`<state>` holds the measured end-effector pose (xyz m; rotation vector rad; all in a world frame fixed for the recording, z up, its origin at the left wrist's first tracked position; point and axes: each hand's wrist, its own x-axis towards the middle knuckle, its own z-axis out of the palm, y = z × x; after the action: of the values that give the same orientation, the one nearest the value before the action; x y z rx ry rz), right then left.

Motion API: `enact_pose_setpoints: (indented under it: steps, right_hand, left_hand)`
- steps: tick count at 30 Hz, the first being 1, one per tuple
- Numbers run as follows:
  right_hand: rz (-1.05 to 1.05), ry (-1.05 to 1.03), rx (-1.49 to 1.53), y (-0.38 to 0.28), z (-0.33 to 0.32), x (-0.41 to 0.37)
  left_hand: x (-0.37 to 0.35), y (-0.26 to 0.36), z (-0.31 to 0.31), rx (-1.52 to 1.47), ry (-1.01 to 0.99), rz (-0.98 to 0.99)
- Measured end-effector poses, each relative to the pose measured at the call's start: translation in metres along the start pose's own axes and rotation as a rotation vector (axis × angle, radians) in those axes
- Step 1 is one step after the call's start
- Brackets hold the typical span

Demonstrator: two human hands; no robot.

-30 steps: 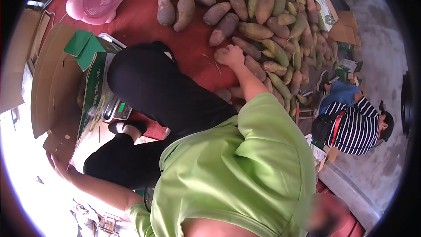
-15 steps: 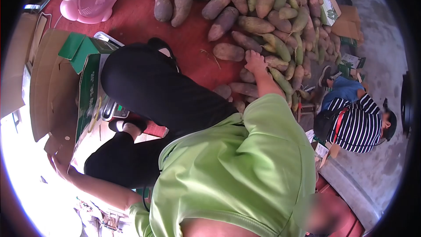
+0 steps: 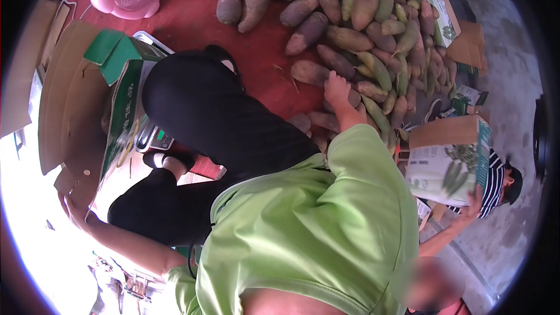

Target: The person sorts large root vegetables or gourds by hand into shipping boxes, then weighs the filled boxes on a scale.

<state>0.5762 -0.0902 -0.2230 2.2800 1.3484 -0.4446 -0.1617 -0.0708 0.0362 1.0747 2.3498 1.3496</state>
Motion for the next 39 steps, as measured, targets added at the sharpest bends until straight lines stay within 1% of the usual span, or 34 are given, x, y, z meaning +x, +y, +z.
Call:
enact_pose_setpoints:
  steps: [1,3,4,5,6,7,9,10,11,13,14,15,16,17,18,19,20,22,23,24,25,27,29,30,31,32,33,35,36,37,39]
  right_hand:
    - [-0.015,0.006,-0.001,-0.005,-0.004,-0.002]
    - [-0.042,0.009,0.017,-0.014,-0.016,-0.008]
    - [-0.059,0.013,0.014,-0.019,-0.03,-0.012]
    - [-0.095,0.031,0.089,-0.025,-0.048,-0.016]
    - [-0.136,0.047,0.166,-0.033,-0.059,-0.016]
    - [-0.166,0.051,0.166,-0.037,-0.061,-0.01]
    - [-0.174,0.12,0.703,-0.034,-0.056,0.013]
    - [-0.295,0.254,0.823,-0.033,-0.038,0.033]
    - [-0.337,0.244,0.828,-0.045,-0.047,0.036]
    - [-0.35,0.224,0.995,-0.069,-0.083,0.028]
    - [-0.381,0.215,0.997,-0.084,-0.101,0.026]
    - [-0.478,0.273,1.108,-0.098,-0.12,0.024]
    - [-0.571,0.333,1.221,-0.111,-0.141,0.02]
    - [-0.632,0.263,1.397,-0.127,-0.167,0.012]
    - [-0.644,0.291,1.371,-0.139,-0.196,0.004]
    - [-0.707,0.329,1.419,-0.154,-0.227,-0.012]
    - [-0.786,0.393,1.445,-0.169,-0.259,-0.03]
    - [-0.889,0.409,1.552,-0.191,-0.307,-0.057]
    - [-0.967,0.404,1.621,-0.201,-0.327,-0.065]
    - [-0.948,0.277,1.753,-0.212,-0.348,-0.085]
    - [-1.083,0.338,1.766,-0.224,-0.361,-0.086]
    - [-1.19,0.322,1.753,-0.25,-0.384,-0.106]
    - [-1.302,0.194,1.774,-0.279,-0.395,-0.128]
    - [-1.388,0.155,1.721,-0.297,-0.398,-0.141]
    - [-1.334,-0.092,1.8,-0.315,-0.399,-0.161]
    - [-1.483,-0.161,1.771,-0.329,-0.402,-0.182]
    - [-1.388,-0.166,1.673,-0.349,-0.392,-0.179]
    - [-1.295,-0.42,1.555,-0.376,-0.383,-0.196]
    - [-1.073,-0.514,1.492,-0.377,-0.389,-0.218]
    - [-1.077,-0.518,1.487,-0.387,-0.384,-0.21]
    - [-1.385,0.034,1.214,-0.412,-0.373,-0.192]
  left_hand:
    - [-0.007,0.013,0.005,0.002,0.016,-0.002]
    - [-0.02,0.04,0.021,0.048,0.106,-0.108]
    - [-0.021,0.044,0.024,-0.009,0.12,-0.185]
    - [-0.019,0.039,0.023,-0.006,0.141,-0.188]
    - [-0.016,0.03,0.019,0.057,0.083,-0.118]
    - [-0.013,0.023,0.015,0.123,0.029,-0.048]
    - [-0.016,0.029,0.02,-0.202,0.068,-0.246]
    - [-0.02,0.038,0.023,-0.248,0.065,-0.253]
    - [-0.025,0.049,0.027,-0.294,0.062,-0.258]
    - [-0.027,0.053,0.027,-0.318,0.028,-0.267]
    - [-0.023,0.044,0.025,-0.318,0.034,-0.242]
    - [-0.02,0.036,0.023,-0.318,0.037,-0.216]
    - [-0.019,0.036,0.023,-0.378,0.048,-0.255]
    - [-0.017,0.032,0.022,-0.405,0.043,-0.264]
    - [-0.017,0.034,0.022,-0.388,0.036,-0.257]
    - [-0.018,0.038,0.024,-0.373,0.028,-0.251]
    - [-0.021,0.045,0.028,-0.343,0.079,-0.264]
    - [-0.02,0.046,0.028,-0.346,0.086,-0.266]
    - [-0.02,0.045,0.028,-0.348,0.077,-0.268]
    - [-0.019,0.044,0.028,-0.354,0.08,-0.265]
    - [-0.019,0.043,0.027,-0.355,0.093,-0.266]
    - [-0.018,0.04,0.028,-0.384,0.09,-0.254]
    - [-0.016,0.037,0.029,-0.407,0.117,-0.273]
    - [-0.015,0.036,0.029,-0.404,0.118,-0.277]
    - [-0.015,0.036,0.029,-0.399,0.119,-0.281]
    - [-0.015,0.036,0.029,-0.393,0.122,-0.278]
    - [-0.014,0.035,0.029,-0.393,0.128,-0.282]
    - [-0.013,0.033,0.029,-0.433,0.118,-0.283]
    - [-0.014,0.034,0.029,-0.433,0.122,-0.286]
    - [-0.015,0.035,0.03,-0.423,0.127,-0.281]
    - [-0.016,0.037,0.029,-0.412,0.139,-0.28]
